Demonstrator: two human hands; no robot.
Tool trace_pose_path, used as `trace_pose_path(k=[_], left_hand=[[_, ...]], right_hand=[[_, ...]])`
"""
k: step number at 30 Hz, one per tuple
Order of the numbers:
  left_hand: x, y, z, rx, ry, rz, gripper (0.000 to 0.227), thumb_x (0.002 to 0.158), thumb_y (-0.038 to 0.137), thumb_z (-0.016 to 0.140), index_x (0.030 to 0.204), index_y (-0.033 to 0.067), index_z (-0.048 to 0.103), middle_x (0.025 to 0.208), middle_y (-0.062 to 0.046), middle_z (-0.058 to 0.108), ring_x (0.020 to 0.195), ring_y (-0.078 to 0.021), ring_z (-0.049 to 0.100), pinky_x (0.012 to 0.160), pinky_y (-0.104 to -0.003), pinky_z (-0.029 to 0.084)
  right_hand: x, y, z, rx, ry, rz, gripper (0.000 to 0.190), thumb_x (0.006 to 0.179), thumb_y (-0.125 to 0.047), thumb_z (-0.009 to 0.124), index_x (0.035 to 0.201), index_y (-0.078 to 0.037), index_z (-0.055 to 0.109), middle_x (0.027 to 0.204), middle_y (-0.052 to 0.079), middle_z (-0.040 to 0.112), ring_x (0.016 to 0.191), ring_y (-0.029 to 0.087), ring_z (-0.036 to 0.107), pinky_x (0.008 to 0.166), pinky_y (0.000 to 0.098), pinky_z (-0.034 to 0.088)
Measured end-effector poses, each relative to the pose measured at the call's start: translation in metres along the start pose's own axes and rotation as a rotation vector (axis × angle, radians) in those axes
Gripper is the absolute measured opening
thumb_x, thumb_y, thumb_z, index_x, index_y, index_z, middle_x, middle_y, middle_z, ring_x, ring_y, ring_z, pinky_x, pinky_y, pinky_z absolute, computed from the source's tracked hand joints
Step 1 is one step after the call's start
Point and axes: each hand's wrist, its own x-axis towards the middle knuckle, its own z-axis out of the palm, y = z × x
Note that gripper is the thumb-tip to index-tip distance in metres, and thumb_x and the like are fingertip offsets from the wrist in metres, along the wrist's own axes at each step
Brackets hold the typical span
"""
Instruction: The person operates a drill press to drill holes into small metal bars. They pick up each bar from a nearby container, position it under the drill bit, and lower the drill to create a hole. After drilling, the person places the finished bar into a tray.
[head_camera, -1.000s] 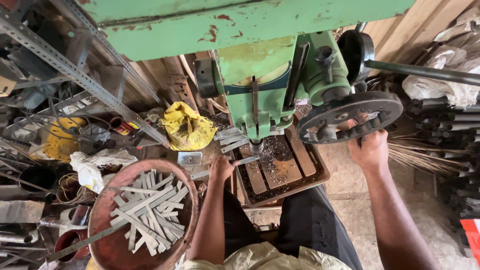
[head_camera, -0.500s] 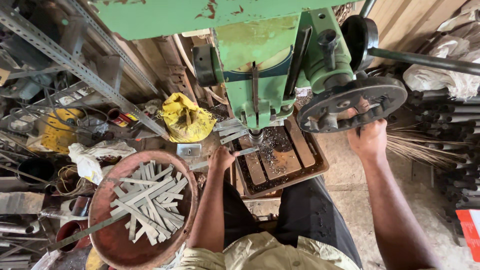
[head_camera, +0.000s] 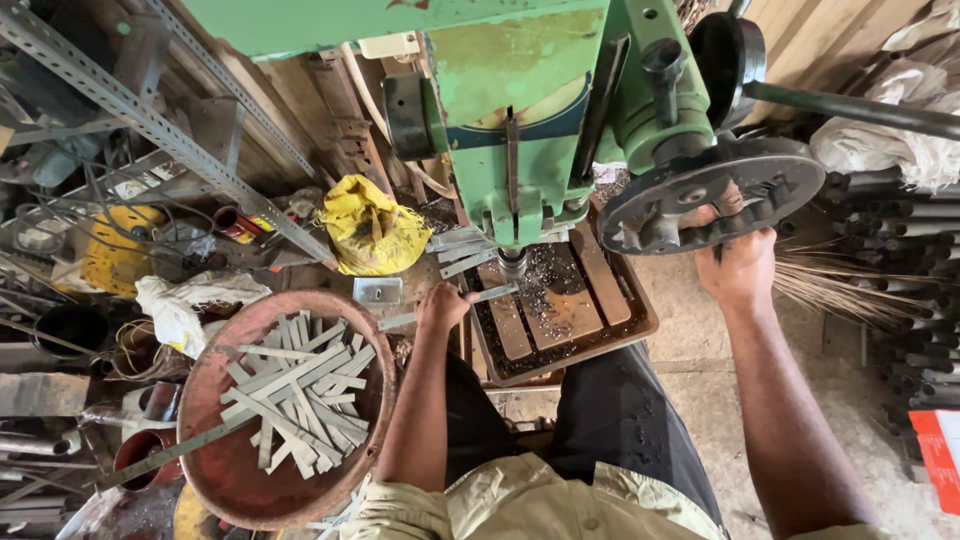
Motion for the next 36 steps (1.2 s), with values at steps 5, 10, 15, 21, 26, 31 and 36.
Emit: trace_pose_path(k=[5,10,15,21,26,31,36], left_hand=[[0.004,-0.003,0.006,0.021,0.016,0.014,0.078,0.088,0.075,0.057,0.119,0.0032,0.062,0.113,-0.011,0.071,0.104,-0.0247,0.069,0.093,-0.043,0.055],[0.008,-0.005,0.010,0.018,-0.012,0.005,0.074,0.087,0.073,0.056,0.110,0.0028,0.067,0.110,-0.011,0.074,0.101,-0.0252,0.072,0.090,-0.042,0.058],[0.015,-0.010,0.020,0.028,0.043,0.042,0.070,0.088,0.075,0.058,0.095,0.0060,0.063,0.100,-0.009,0.068,0.089,-0.0224,0.066,0.084,-0.041,0.056],[0.014,-0.006,0.012,0.060,0.028,0.025,0.067,0.092,0.078,0.052,0.081,0.0119,0.052,0.083,0.000,0.057,0.073,-0.0158,0.055,0.071,-0.036,0.053],[0.013,-0.009,0.014,0.024,0.049,0.025,0.063,0.086,0.076,0.055,0.077,0.0143,0.050,0.080,0.000,0.058,0.071,-0.0153,0.056,0.068,-0.036,0.054],[0.008,-0.010,0.019,0.030,0.129,0.075,0.069,0.088,0.076,0.057,0.101,0.0091,0.069,0.107,-0.010,0.070,0.099,-0.0263,0.067,0.087,-0.046,0.055],[0.012,-0.015,0.022,0.000,0.150,0.082,0.077,0.088,0.074,0.059,0.129,0.0098,0.067,0.137,-0.013,0.065,0.129,-0.0319,0.060,0.106,-0.049,0.049]], right_hand=[[0.001,0.002,0.001,-0.038,-0.008,-0.009,0.036,0.109,-0.009,0.061,0.144,-0.001,0.059,0.110,0.026,0.069,0.103,0.048,0.068,0.091,0.0490,0.055],[0.006,-0.004,-0.008,0.027,-0.047,0.086,0.037,0.106,-0.008,0.064,0.142,-0.001,0.059,0.108,0.026,0.070,0.096,0.045,0.070,0.084,0.0480,0.055],[-0.002,-0.008,-0.022,0.060,-0.068,0.084,0.040,0.104,-0.004,0.061,0.143,-0.002,0.058,0.108,0.025,0.071,0.097,0.039,0.074,0.080,0.0440,0.058],[0.005,-0.009,0.000,0.006,-0.018,0.008,0.030,0.110,-0.003,0.058,0.141,-0.004,0.060,0.098,0.017,0.070,0.087,0.034,0.071,0.075,0.0424,0.055],[0.008,-0.017,0.000,0.076,-0.026,0.065,0.027,0.109,-0.005,0.056,0.136,-0.003,0.061,0.093,0.013,0.070,0.081,0.033,0.071,0.073,0.0429,0.054],[0.002,-0.004,0.004,-0.023,0.005,0.032,0.017,0.108,-0.005,0.059,0.124,-0.002,0.063,0.101,0.019,0.069,0.092,0.042,0.068,0.080,0.0467,0.054],[0.001,0.005,0.008,-0.048,0.031,0.034,0.014,0.104,-0.004,0.062,0.118,-0.002,0.063,0.100,0.020,0.068,0.092,0.043,0.067,0.079,0.0474,0.053]])
